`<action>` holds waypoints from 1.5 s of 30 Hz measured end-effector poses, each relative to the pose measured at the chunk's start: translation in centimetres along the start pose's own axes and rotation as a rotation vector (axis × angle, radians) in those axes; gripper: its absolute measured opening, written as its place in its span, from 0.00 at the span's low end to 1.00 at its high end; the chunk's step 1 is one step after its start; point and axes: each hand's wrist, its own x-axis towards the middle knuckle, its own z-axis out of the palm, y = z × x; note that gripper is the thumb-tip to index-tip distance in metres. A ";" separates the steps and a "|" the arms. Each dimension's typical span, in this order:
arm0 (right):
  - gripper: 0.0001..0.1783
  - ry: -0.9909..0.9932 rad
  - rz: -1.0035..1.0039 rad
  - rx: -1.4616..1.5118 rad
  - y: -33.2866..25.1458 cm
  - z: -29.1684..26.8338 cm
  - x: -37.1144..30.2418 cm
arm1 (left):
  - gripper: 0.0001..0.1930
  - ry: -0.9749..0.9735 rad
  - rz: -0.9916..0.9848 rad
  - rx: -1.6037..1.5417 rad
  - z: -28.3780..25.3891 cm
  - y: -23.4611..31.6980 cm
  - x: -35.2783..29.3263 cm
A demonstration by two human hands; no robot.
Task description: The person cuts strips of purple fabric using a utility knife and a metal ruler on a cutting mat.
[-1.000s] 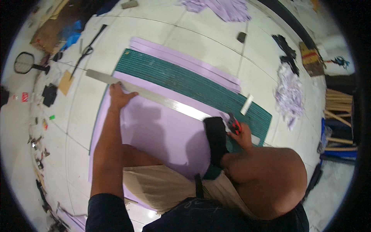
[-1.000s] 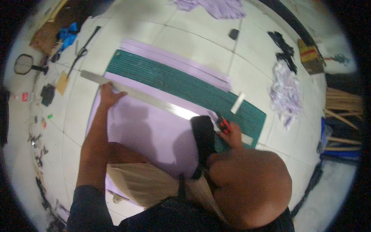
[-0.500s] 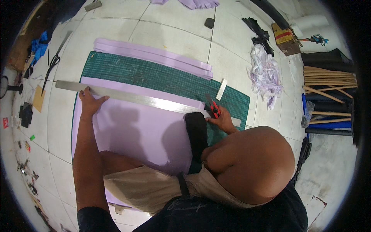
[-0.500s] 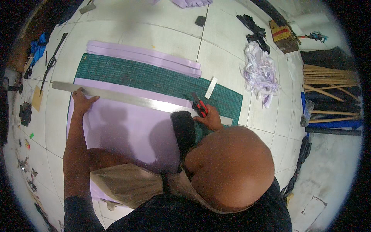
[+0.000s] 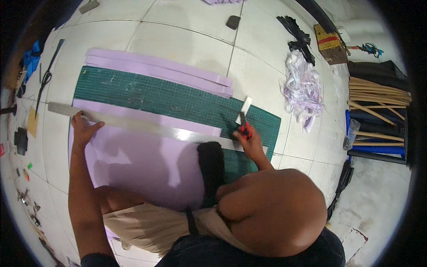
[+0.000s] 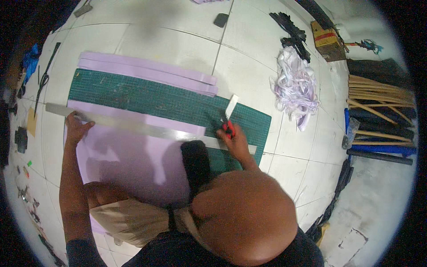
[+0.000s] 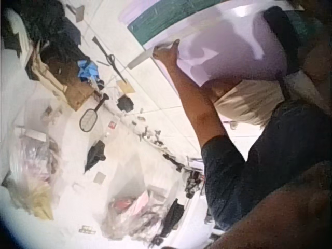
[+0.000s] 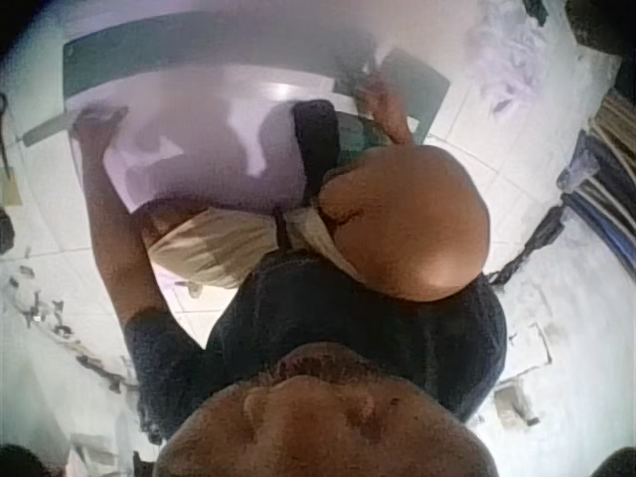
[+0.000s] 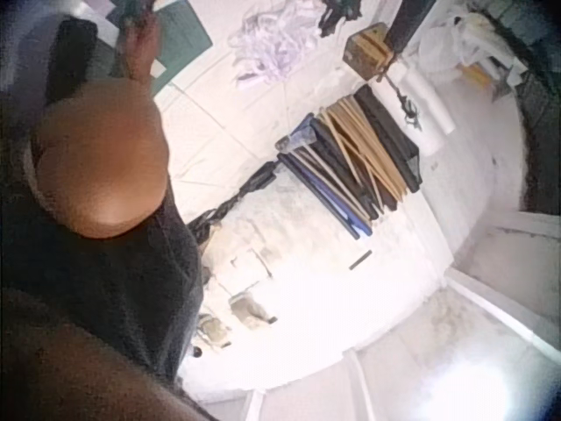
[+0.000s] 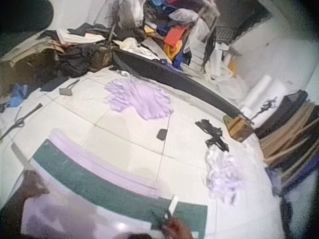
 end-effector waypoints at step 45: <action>0.26 -0.255 0.166 0.422 -1.5 1.8 8.6 | 0.56 -0.109 -0.013 0.022 -0.6 2.2 0.2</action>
